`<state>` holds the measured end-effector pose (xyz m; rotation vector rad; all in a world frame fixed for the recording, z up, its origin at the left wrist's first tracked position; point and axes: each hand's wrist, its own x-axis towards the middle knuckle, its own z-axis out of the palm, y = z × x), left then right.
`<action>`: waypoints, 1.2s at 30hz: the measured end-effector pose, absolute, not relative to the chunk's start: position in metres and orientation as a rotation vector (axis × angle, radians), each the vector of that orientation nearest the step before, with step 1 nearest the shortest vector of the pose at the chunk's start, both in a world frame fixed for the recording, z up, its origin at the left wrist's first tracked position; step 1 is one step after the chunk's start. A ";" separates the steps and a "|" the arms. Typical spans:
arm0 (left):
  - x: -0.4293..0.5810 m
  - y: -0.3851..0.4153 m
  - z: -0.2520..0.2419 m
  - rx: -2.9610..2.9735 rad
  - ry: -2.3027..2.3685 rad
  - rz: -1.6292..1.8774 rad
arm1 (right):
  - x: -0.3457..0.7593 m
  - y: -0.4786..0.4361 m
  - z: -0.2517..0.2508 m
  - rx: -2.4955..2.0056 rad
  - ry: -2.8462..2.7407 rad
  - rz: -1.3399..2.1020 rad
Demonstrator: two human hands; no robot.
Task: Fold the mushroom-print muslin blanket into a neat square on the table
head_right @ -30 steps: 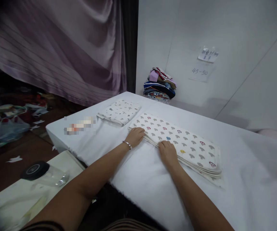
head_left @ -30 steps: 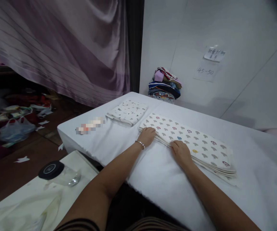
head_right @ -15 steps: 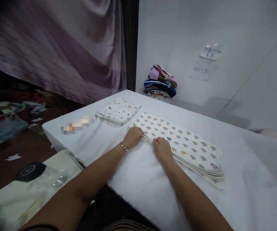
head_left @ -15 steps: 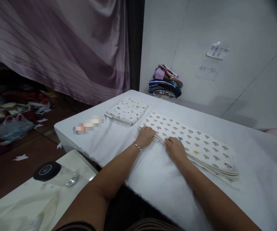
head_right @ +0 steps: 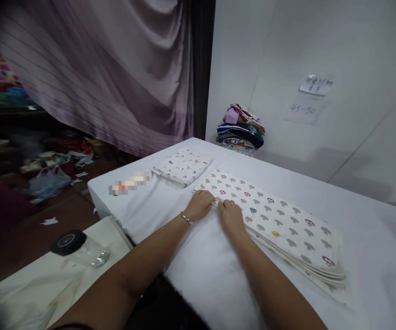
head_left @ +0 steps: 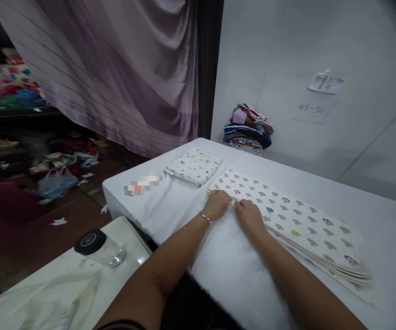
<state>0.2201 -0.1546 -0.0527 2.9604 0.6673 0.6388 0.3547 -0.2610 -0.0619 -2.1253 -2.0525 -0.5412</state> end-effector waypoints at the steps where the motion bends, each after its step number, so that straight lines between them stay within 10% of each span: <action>1: 0.219 -0.152 -0.053 2.949 0.704 0.651 | 0.353 -0.259 -0.063 -2.129 -2.046 -0.538; 15: 0.190 -0.117 -0.057 2.132 1.540 0.904 | 0.351 -0.260 -0.060 -2.191 -2.019 -0.406; 36: 0.195 -0.109 -0.063 1.389 1.175 0.956 | 0.316 -0.200 -0.039 -2.061 -2.037 -0.146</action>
